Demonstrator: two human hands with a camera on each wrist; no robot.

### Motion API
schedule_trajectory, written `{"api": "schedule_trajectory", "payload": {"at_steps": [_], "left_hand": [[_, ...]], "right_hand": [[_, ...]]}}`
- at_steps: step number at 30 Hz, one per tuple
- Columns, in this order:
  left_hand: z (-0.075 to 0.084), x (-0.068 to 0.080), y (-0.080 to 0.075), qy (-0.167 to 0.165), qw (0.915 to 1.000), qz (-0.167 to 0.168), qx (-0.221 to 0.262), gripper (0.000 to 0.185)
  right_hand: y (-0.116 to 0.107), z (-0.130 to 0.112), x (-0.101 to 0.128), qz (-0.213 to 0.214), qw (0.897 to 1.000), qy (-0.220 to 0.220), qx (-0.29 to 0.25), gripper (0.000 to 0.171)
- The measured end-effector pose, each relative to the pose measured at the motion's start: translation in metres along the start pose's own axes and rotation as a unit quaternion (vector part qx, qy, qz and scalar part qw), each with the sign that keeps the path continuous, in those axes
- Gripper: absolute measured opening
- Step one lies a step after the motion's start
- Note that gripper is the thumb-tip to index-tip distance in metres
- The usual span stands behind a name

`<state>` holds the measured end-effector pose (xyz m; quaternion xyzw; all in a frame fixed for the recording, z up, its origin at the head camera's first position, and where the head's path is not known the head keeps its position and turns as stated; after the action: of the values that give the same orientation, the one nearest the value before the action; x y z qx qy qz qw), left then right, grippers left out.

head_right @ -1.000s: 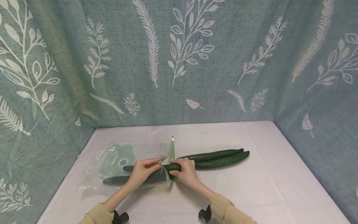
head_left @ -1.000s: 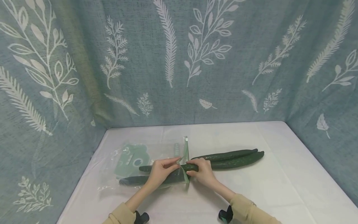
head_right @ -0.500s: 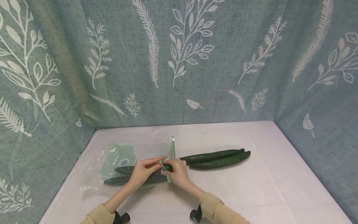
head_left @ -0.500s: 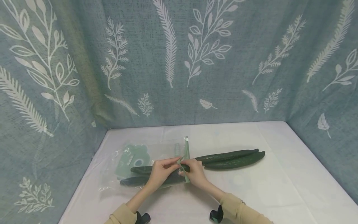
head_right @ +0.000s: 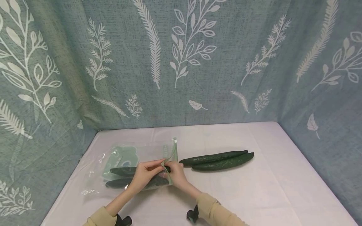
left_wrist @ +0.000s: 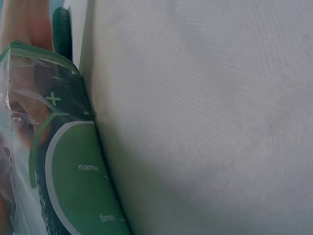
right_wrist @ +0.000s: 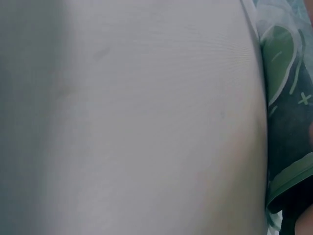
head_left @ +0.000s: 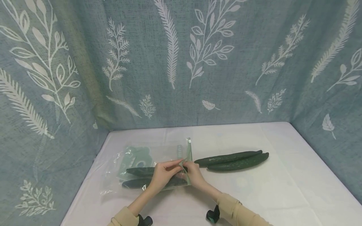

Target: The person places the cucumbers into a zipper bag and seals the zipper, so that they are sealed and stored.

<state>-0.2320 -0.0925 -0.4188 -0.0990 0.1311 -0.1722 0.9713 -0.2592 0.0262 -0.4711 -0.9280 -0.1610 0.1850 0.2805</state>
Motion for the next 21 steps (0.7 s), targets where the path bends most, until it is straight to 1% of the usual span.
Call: {"api": "schedule_trajectory", "payload": {"at_steps": [4,7,11,12,14,18,21], "left_hand": [[0.001,0.0,0.0,-0.002,1.0,0.0,-0.003,0.029],[0.001,0.0,0.0,-0.006,0.9999,0.004,-0.007,0.029],[-0.001,0.0,0.0,-0.019,0.9997,0.007,-0.011,0.028],[-0.002,0.0,0.0,-0.022,0.9997,0.006,-0.012,0.028],[-0.002,-0.001,0.0,-0.026,0.9995,0.007,-0.013,0.028],[-0.003,-0.001,0.001,-0.031,0.9994,0.008,-0.012,0.029],[-0.003,-0.002,0.0,-0.038,0.9991,0.011,-0.016,0.029]], "right_hand": [[0.002,-0.001,-0.003,-0.022,0.999,0.01,-0.021,0.042],[0.003,-0.003,-0.004,-0.027,0.999,0.007,-0.038,0.046],[0.007,-0.003,-0.004,-0.04,0.994,0.017,-0.099,0.054],[0.008,-0.003,-0.003,-0.043,0.992,0.024,-0.119,0.056],[0.009,-0.001,-0.002,-0.046,0.989,0.041,-0.138,0.059],[0.01,0.003,-0.002,-0.048,0.991,0.064,-0.108,0.054],[0.013,0.005,-0.005,-0.068,0.991,0.073,-0.084,0.053]]}}
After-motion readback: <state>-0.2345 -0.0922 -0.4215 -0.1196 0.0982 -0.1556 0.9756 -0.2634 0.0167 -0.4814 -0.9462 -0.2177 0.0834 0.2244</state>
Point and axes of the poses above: each hand's wrist, its own x-axis away from the middle knuckle, its own y-axis out of the palm, z = x × y, the point moved 5 cm from there along -x, towards the middle knuckle, and after that the axes turned 5 degrees about -z, right-handed, at the moved point
